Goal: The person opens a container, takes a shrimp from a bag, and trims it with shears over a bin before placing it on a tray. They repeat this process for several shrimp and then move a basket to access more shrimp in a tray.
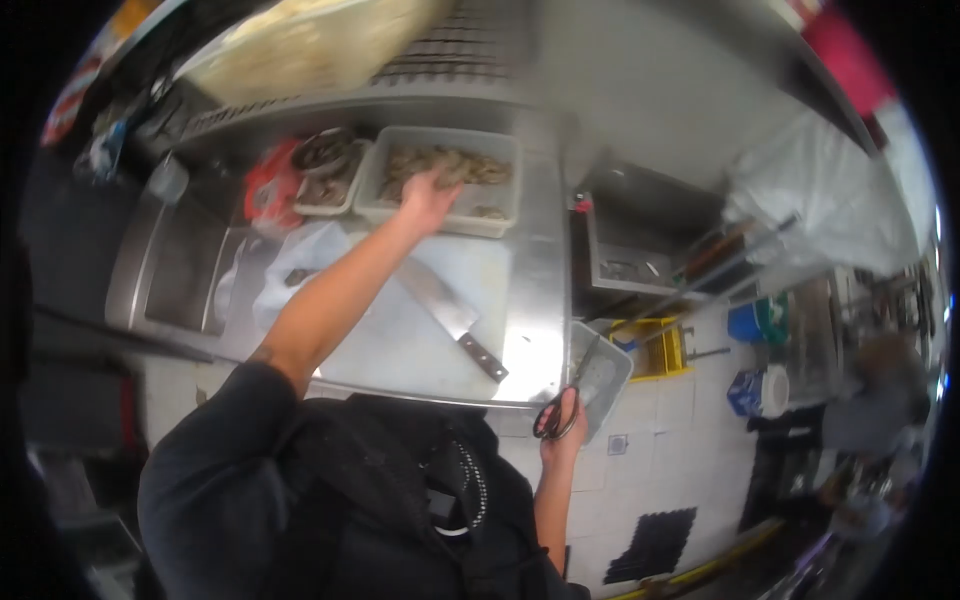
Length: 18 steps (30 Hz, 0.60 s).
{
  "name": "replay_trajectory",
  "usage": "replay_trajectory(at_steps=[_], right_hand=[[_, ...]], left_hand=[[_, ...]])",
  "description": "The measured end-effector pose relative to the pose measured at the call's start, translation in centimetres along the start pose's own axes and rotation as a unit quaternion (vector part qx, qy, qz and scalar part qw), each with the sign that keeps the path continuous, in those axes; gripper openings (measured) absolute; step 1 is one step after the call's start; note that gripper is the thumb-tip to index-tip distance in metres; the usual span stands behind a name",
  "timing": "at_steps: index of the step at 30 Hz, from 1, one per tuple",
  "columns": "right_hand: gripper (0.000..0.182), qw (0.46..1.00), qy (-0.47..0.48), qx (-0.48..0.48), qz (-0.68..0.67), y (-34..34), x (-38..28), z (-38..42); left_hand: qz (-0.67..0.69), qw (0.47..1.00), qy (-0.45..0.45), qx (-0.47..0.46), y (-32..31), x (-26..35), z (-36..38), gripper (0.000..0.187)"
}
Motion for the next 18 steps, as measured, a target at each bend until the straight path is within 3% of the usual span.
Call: replay_trajectory(at_steps=[2,4,6,8,9,11,13,15,16,18], right_hand=[[0.033,0.999,-0.021,-0.027,0.022,-3.3,-0.1,0.7],[0.033,0.998,-0.025,-0.049,0.034,-6.3,0.2,1.4],[0.032,0.995,-0.036,-0.065,0.062,-8.5,0.9,2.1],[0.032,0.987,-0.003,-0.067,0.148,-9.8,2.0,2.5],[0.032,0.983,0.008,-0.072,0.169,-10.4,2.6,2.8],[0.034,0.975,0.001,-0.074,0.208,-11.5,3.6,3.7],[0.035,0.973,-0.004,-0.075,0.218,-12.1,4.5,4.1],[0.035,0.971,-0.020,-0.065,0.231,-13.1,5.1,4.7],[0.035,0.970,-0.021,-0.064,0.234,-13.5,5.3,4.8],[0.036,0.966,-0.041,-0.082,0.242,-14.4,5.6,4.6]], left_hand=[[0.034,0.998,0.005,0.053,2.0,1.6,-1.6,0.042],[-0.123,0.992,0.032,-0.018,4.1,1.9,-1.5,0.044],[-0.140,0.988,0.030,-0.051,7.7,1.5,2.3,0.041],[-0.265,0.951,-0.051,-0.153,11.9,2.8,6.6,0.029],[-0.269,0.952,-0.051,-0.139,14.7,3.6,8.2,0.029],[-0.518,0.825,-0.178,-0.142,19.8,6.3,11.4,0.025],[-0.664,0.665,-0.322,-0.114,24.7,10.0,13.1,0.023],[-0.758,0.505,-0.401,-0.093,27.3,13.9,14.0,0.027],[-0.758,0.508,-0.399,-0.093,27.9,15.3,14.3,0.027],[-0.787,0.425,-0.442,-0.059,28.5,17.5,15.2,0.021]])
Point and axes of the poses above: each hand's wrist, its own z-axis away from the middle knuckle, its own y-axis out of the back of the hand, x = y × z, the point moved 5 cm from there along -z, towards the middle knuckle, and after that the axes turned 9 degrees about -y, right-handed, at the moved point
